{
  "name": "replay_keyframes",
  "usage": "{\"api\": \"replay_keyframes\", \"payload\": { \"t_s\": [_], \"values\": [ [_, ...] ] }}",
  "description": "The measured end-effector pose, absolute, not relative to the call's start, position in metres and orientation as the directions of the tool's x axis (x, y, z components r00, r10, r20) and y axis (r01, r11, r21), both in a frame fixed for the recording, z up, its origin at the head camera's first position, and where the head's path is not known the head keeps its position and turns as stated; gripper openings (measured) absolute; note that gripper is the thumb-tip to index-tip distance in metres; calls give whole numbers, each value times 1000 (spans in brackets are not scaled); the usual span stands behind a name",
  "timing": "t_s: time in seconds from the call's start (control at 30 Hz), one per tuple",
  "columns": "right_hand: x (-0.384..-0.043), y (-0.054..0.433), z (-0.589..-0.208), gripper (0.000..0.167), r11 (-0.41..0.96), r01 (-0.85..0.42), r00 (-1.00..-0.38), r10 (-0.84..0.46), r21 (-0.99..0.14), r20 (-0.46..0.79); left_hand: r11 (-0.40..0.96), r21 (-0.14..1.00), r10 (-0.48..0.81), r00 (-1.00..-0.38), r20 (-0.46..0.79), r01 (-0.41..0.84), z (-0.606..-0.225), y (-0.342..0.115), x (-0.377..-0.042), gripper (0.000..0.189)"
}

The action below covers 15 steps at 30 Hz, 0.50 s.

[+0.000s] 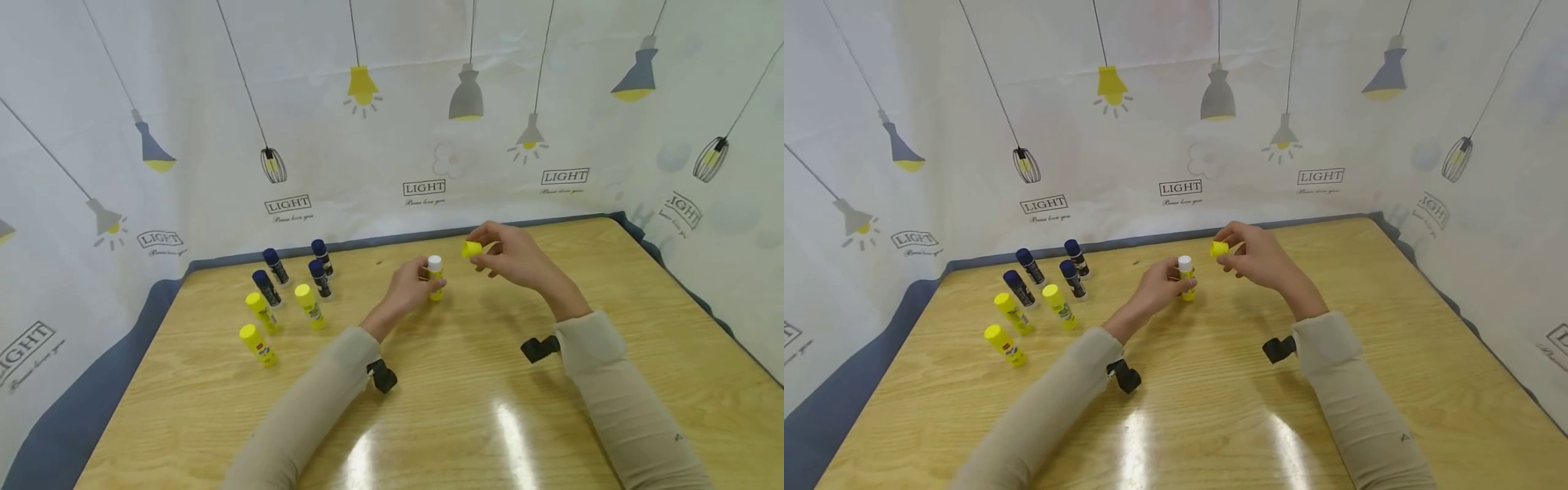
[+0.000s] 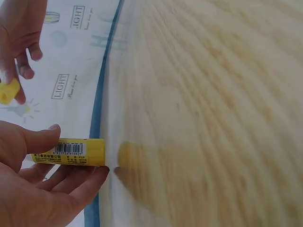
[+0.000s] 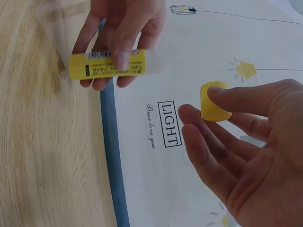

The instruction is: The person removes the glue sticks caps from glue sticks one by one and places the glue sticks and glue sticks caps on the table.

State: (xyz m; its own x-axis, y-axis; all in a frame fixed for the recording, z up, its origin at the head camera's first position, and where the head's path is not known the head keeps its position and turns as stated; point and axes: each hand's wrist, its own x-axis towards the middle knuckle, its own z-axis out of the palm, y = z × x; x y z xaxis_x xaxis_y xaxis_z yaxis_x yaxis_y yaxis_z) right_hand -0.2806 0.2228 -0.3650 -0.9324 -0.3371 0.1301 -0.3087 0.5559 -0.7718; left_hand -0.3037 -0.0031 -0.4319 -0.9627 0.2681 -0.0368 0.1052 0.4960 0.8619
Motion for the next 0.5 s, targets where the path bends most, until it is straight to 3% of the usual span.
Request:
{"api": "replay_keyframes", "payload": {
  "t_s": [0.5],
  "values": [
    [-283, 229, -365, 34, 544, -269, -945, -308, -795, 109, 483, 866, 254, -967, 5, 131, -434, 36, -325, 31]
  ]
}}
